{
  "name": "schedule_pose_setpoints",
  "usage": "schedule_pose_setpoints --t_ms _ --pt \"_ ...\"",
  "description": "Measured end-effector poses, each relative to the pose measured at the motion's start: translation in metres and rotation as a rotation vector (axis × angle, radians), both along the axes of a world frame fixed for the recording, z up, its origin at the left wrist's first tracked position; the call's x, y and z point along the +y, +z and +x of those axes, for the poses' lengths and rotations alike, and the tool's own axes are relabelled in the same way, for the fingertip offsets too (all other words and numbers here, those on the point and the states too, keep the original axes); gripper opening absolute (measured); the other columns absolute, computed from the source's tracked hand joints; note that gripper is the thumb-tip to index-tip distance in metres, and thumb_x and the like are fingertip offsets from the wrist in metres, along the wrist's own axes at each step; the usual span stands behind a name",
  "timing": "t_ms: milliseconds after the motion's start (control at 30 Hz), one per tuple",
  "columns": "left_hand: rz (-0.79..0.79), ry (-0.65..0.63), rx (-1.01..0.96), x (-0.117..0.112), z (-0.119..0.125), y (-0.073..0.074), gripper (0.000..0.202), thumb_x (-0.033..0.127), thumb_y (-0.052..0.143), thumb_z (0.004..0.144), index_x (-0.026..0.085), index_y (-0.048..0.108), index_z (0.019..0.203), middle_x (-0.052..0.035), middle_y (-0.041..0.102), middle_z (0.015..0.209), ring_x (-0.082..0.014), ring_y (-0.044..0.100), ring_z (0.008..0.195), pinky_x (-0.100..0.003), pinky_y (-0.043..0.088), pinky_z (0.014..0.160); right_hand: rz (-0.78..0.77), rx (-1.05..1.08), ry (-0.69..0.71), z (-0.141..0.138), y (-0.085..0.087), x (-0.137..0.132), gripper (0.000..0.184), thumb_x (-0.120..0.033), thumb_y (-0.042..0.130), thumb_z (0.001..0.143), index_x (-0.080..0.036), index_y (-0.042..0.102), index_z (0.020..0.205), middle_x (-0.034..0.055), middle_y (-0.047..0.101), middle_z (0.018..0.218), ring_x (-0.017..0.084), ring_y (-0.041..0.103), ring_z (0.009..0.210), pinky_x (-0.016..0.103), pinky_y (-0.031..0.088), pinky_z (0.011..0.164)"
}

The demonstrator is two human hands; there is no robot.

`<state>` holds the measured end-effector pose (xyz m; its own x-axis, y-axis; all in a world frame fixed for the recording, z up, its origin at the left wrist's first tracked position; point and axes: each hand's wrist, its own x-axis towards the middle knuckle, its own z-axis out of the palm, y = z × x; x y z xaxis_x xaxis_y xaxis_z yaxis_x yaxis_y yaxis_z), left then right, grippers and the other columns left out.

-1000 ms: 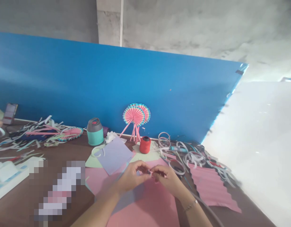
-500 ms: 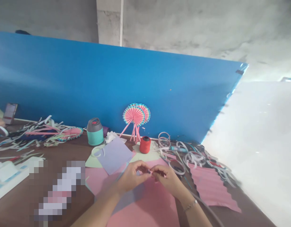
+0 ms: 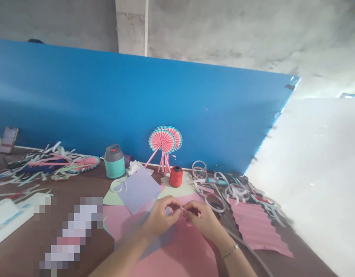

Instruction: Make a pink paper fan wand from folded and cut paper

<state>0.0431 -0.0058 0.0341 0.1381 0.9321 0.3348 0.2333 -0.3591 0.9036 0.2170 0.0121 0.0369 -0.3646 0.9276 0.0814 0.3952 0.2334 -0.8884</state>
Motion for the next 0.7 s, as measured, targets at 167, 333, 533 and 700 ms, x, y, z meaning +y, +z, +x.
schedule_pose_setpoints --t_ms 167,333,533,700 --pt "0.009 0.01 0.012 0.001 0.0 -0.001 0.014 0.015 0.056 0.073 0.017 0.069 0.079 -0.0052 0.07 0.077 -0.0177 0.064 0.076 -0.027 0.048 0.071 -0.017 0.003 0.0 -0.002 0.002 -0.002 0.018 -0.033 0.061 0.078 -0.016 0.065 0.075 0.0014 0.065 0.061 0.014 0.057 0.054 0.025 0.044 0.053" --pt "0.003 -0.011 0.024 0.001 0.001 -0.002 0.015 0.014 0.056 0.074 0.018 0.069 0.08 -0.0046 0.07 0.077 -0.0174 0.064 0.075 -0.027 0.048 0.071 -0.007 -0.018 -0.009 0.0 -0.001 -0.001 0.015 -0.03 0.061 0.078 -0.017 0.061 0.071 0.0009 0.064 0.062 0.014 0.056 0.056 0.024 0.042 0.055" --pt "0.055 0.013 0.034 0.003 -0.002 -0.005 0.013 0.016 0.055 0.076 0.018 0.068 0.079 -0.0041 0.069 0.079 -0.016 0.063 0.075 -0.026 0.048 0.072 0.108 -0.097 -0.028 0.001 0.005 -0.003 0.01 -0.025 0.057 0.077 -0.018 0.059 0.07 0.001 0.066 0.068 0.014 0.056 0.063 0.024 0.039 0.058" --pt "0.056 0.07 -0.042 0.013 -0.015 -0.01 0.012 0.023 0.057 0.08 0.018 0.067 0.084 -0.0048 0.07 0.083 -0.017 0.063 0.08 -0.028 0.049 0.076 0.267 -0.275 -0.094 0.008 0.009 -0.001 0.007 -0.018 0.059 0.07 -0.019 0.059 0.077 0.0012 0.068 0.075 0.016 0.058 0.068 0.026 0.038 0.061"
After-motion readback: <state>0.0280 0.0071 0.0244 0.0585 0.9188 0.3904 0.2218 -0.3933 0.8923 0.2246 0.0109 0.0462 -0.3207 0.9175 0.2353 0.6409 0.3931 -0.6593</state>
